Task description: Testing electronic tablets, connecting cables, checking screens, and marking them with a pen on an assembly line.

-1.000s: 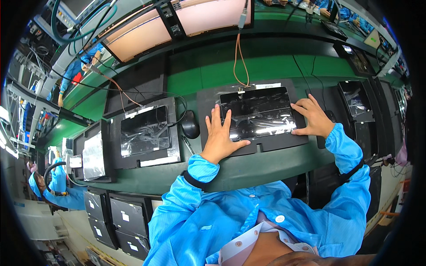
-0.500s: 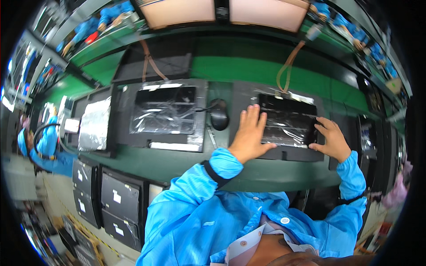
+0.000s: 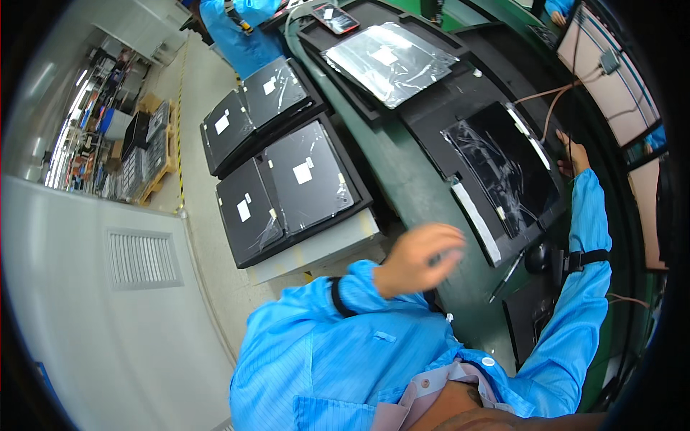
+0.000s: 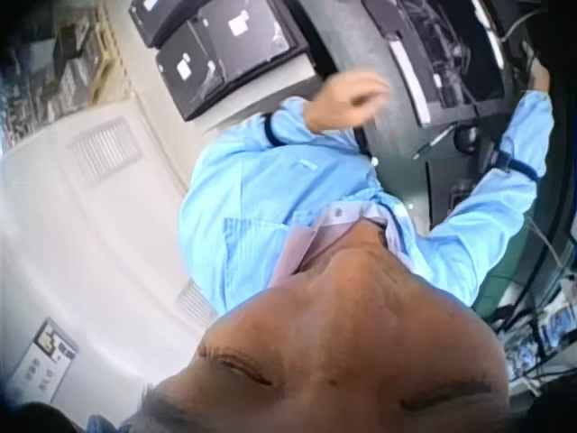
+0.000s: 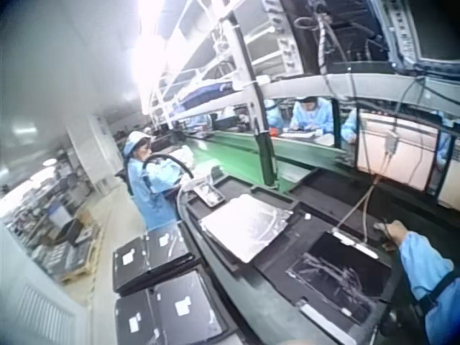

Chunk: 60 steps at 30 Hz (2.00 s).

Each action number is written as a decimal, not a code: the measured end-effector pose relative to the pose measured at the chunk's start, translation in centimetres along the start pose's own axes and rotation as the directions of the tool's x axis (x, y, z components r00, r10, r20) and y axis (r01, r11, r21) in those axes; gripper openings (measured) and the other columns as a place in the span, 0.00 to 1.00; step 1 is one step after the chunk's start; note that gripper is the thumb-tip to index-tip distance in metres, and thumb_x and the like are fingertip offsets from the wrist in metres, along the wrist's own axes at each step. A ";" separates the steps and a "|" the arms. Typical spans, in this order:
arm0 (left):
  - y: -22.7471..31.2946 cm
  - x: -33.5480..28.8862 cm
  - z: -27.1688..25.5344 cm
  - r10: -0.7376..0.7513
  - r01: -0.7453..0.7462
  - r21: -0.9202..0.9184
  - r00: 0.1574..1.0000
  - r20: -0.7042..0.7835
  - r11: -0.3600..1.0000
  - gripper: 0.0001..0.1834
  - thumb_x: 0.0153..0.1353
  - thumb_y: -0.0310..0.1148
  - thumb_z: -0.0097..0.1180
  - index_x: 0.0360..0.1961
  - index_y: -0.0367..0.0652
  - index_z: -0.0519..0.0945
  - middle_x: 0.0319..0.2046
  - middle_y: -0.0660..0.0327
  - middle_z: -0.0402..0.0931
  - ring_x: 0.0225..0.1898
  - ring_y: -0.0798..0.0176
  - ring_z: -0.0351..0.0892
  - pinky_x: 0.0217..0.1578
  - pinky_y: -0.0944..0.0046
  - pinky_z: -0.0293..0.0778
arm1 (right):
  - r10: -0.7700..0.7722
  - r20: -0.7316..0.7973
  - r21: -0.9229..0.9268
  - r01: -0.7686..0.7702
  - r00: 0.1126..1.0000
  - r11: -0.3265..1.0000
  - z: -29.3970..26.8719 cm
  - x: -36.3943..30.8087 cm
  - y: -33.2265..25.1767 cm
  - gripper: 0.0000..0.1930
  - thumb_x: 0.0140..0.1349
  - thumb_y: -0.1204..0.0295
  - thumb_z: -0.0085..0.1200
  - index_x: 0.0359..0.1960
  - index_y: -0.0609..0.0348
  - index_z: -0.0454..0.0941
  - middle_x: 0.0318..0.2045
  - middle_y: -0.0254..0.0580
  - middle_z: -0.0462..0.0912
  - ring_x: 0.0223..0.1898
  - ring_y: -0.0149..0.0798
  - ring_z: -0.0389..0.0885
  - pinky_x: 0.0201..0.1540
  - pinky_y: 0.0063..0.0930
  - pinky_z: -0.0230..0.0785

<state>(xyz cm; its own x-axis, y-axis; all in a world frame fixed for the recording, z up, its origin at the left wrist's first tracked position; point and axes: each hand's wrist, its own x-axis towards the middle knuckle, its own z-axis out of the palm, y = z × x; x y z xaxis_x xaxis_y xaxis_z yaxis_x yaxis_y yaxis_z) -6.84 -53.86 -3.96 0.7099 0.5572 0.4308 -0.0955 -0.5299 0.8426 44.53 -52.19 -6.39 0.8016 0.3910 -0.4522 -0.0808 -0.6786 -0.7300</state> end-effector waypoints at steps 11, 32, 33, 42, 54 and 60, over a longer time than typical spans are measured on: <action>-7.6 -10.4 -15.2 -0.344 0.513 0.817 0.841 -0.418 0.264 0.54 0.55 0.63 0.65 0.69 0.30 0.64 0.70 0.30 0.55 0.76 0.33 0.46 0.71 0.27 0.36 | -0.240 -0.109 0.776 0.233 0.965 0.586 -15.2 4.5 9.4 0.10 0.68 0.68 0.54 0.48 0.53 0.80 0.45 0.41 0.82 0.48 0.39 0.81 0.47 0.36 0.76; 4.6 0.0 5.7 -0.110 0.366 -0.400 0.837 0.535 0.840 0.22 0.70 0.33 0.59 0.61 0.34 0.75 0.53 0.53 0.81 0.56 0.60 0.80 0.56 0.61 0.76 | -0.351 -0.840 -0.031 0.610 0.414 0.792 -12.9 -42.7 11.9 0.43 0.65 0.63 0.61 0.74 0.69 0.51 0.69 0.62 0.63 0.70 0.50 0.63 0.71 0.39 0.56; 4.8 1.1 6.9 -0.116 0.438 -0.511 0.830 0.545 0.739 0.25 0.71 0.36 0.58 0.63 0.33 0.72 0.54 0.52 0.80 0.57 0.59 0.79 0.56 0.59 0.75 | -0.441 -0.822 -0.122 0.646 0.360 0.754 -11.5 -43.6 12.8 0.43 0.65 0.65 0.61 0.74 0.70 0.48 0.71 0.65 0.60 0.73 0.53 0.59 0.74 0.41 0.50; 6.1 7.3 9.8 -0.276 0.718 -0.687 0.686 0.673 0.110 0.53 0.69 0.52 0.59 0.78 0.41 0.39 0.75 0.40 0.43 0.76 0.42 0.51 0.70 0.44 0.62 | -0.565 -0.823 -0.442 0.551 0.065 0.708 -8.9 -59.3 17.6 0.40 0.53 0.78 0.61 0.71 0.63 0.62 0.70 0.50 0.65 0.72 0.47 0.63 0.75 0.42 0.51; 2.6 -14.1 -23.7 -0.519 0.409 -0.327 0.740 -0.427 0.852 0.21 0.70 0.35 0.60 0.57 0.31 0.77 0.50 0.58 0.82 0.50 0.65 0.79 0.53 0.64 0.73 | -0.746 0.065 0.337 0.689 0.663 0.642 2.6 -45.2 5.5 0.36 0.58 0.58 0.64 0.68 0.60 0.69 0.64 0.52 0.72 0.68 0.44 0.67 0.70 0.39 0.56; -4.3 -25.9 -35.8 -0.654 0.835 -0.099 0.344 -0.673 0.541 0.23 0.71 0.38 0.56 0.58 0.28 0.77 0.54 0.46 0.80 0.56 0.55 0.78 0.58 0.58 0.71 | -0.671 0.462 0.115 0.711 0.580 0.693 27.9 -36.8 -2.1 0.31 0.65 0.53 0.61 0.61 0.65 0.77 0.53 0.56 0.83 0.52 0.46 0.84 0.55 0.37 0.74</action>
<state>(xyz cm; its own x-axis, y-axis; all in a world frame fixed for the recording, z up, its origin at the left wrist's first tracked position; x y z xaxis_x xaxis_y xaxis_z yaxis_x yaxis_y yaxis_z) -49.78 -43.16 -7.23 -0.1630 0.9690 -0.1856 0.4723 0.2418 0.8476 -1.35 -47.83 -2.50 0.2454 0.9694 -0.0089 0.4462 -0.1210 -0.8867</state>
